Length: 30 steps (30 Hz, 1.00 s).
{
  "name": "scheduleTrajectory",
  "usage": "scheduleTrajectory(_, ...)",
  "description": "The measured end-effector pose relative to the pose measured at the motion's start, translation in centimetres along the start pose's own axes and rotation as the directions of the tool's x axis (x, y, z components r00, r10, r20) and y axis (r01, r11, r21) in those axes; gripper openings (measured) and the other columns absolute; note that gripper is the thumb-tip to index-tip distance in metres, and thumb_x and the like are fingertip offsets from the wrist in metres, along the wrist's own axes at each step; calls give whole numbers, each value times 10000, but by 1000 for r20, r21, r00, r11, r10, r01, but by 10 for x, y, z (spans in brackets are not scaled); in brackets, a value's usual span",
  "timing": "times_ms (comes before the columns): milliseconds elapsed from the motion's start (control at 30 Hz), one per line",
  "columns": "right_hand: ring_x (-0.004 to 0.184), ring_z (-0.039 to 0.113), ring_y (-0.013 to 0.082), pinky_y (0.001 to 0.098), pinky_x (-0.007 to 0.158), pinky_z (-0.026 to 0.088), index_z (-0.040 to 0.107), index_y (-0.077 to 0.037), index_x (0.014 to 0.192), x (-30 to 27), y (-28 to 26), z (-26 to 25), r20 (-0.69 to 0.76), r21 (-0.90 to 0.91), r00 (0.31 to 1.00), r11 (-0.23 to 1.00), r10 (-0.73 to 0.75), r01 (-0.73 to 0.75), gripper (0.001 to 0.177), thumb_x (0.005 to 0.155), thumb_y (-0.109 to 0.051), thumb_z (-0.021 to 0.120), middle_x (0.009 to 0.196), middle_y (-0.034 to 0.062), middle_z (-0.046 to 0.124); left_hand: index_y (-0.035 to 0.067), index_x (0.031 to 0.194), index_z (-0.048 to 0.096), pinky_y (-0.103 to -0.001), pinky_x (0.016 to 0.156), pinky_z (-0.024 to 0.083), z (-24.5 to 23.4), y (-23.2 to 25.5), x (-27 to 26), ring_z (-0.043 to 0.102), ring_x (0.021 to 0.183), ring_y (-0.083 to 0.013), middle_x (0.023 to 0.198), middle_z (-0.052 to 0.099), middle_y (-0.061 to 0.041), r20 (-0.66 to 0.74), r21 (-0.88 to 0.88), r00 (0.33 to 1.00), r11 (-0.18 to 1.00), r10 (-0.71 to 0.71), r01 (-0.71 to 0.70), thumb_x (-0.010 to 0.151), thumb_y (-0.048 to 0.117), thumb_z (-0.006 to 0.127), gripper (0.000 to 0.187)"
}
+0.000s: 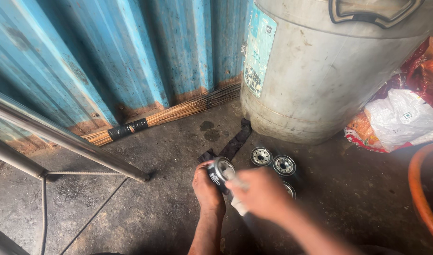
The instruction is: The person sits on the floor and uses a cloth to wipe and clean several small cylindrical metal parts. They handle the parts one at a time, rotating them to clean different surfaces before placing them back on the floor.
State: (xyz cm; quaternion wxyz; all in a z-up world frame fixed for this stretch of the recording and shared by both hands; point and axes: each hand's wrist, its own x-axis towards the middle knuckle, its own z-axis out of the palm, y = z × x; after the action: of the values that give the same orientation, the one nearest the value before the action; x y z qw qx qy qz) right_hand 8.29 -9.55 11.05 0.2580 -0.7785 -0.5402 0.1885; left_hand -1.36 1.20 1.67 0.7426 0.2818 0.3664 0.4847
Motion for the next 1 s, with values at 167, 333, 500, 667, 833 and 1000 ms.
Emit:
scheduleTrajectory(167,755,750,214,410,723,637,736,-14,998,18,26,-20,-156,699,887,683,435,-212,447,1022,-420,550,915,142,787,113,1019,619,-299,404,414,2,13,-10,608,610,-211,845,684,-132,166,-181,971,963,-169,199,982,330,277,406)
scheduleTrajectory(333,1344,539,310,374,1104,328,614,34,1398,-9,-25,32,-392,-678,709,705,-586,207,565,1033,-379,490,1456,210,623,3,1116,655,-276,627,589,1,-16,1,686,817,-208,1002,696,-149,114,77,993,996,28,-36,1027,295,340,439)
scheduleTrajectory(500,1359,553,297,477,1186,284,721,-80,1217,-3,-19,12,-56,-187,763,758,-644,625,344,968,-230,538,1448,157,660,-6,1078,609,-372,543,614,-6,13,4,700,736,-274,923,668,-203,-2,-365,935,871,-354,329,998,424,243,571)
scheduleTrajectory(667,865,782,250,422,872,608,783,-99,1066,13,26,-18,-134,178,954,953,269,-244,277,956,-271,595,937,55,802,43,1063,597,-295,336,384,-6,20,9,584,542,-226,818,663,-146,129,-330,964,907,-232,262,977,370,297,451)
scheduleTrajectory(833,1072,630,369,459,888,529,652,-7,1313,3,15,-22,-312,345,902,849,-298,400,367,1024,-218,570,1214,231,652,63,1144,609,-289,404,431,6,11,-2,608,593,-203,843,680,-128,72,32,921,924,-382,381,1018,429,340,471)
scheduleTrajectory(1000,1131,687,234,320,911,588,676,-116,1342,12,-5,-3,-50,68,890,887,-454,457,369,1007,-220,559,1323,114,677,92,1113,637,-267,384,402,2,10,0,624,582,-133,782,668,-68,168,245,823,832,-543,499,1031,515,287,556)
